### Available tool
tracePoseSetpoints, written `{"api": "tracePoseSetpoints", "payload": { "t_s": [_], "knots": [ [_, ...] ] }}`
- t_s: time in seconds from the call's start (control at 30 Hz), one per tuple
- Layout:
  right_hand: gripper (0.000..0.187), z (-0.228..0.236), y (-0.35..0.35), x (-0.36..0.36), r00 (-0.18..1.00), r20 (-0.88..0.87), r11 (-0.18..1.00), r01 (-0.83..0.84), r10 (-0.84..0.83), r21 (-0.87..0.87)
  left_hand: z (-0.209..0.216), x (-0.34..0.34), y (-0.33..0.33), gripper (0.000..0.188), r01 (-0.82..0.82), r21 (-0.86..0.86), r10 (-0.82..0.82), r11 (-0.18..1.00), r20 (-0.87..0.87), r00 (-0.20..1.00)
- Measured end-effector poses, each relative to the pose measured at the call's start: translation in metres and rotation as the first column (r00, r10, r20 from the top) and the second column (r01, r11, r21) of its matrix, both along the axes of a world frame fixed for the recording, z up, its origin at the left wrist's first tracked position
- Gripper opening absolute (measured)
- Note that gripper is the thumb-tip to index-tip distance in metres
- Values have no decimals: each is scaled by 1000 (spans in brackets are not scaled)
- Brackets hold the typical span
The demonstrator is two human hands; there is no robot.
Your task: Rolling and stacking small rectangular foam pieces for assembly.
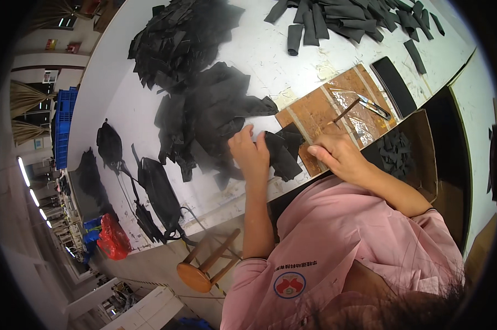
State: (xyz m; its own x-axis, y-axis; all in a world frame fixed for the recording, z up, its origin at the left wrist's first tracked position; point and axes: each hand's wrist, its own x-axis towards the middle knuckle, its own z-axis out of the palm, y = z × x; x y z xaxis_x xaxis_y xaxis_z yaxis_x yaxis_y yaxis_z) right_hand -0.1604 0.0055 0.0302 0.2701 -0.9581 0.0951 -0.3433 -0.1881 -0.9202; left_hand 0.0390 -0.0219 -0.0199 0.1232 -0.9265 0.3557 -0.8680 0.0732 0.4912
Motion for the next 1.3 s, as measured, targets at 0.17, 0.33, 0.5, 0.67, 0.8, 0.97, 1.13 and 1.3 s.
{"api": "tracePoseSetpoints", "payload": {
  "t_s": [0.17, 0.33, 0.5, 0.67, 0.8, 0.97, 1.13, 1.3],
  "knots": [
    [29, -13, 0, 4, 995, -48, 990, -79, 85, 119, -20, 7, 9, 13, 66, 197, -72, 978, 27, 997],
    [24, -14, 1, 6, 991, -101, 993, -84, 92, 81, -1, 1, 11, 10, 39, -89, -53, 995, -165, 985],
    [34, 0, -13, 12, 996, -19, 961, 81, -89, -263, 35, -14, 28, 17, 194, 36, -7, 980, -976, 217],
    [27, -4, -17, -1, 735, 677, 868, -318, -27, 381, 39, -47, 53, 22, 397, -174, 18, 901, -900, -436],
    [10, 8, -16, -16, 832, 554, 838, -277, -36, 470, 51, -43, 50, 34, 499, -204, 63, 842, -882, -467],
    [14, 14, -16, -28, 899, 420, 842, -318, 122, 436, 65, -37, 33, 30, 639, -58, 162, 767, -946, -281],
    [19, 21, -17, -30, 916, 283, 874, -369, 284, 316, 79, -30, 25, 15, 750, 145, 83, 646, -989, 119],
    [14, 23, -17, -31, 890, 295, 844, -435, 349, 314, 83, -26, 24, 13, 801, 269, 135, 535, -963, 233]
  ]
}}
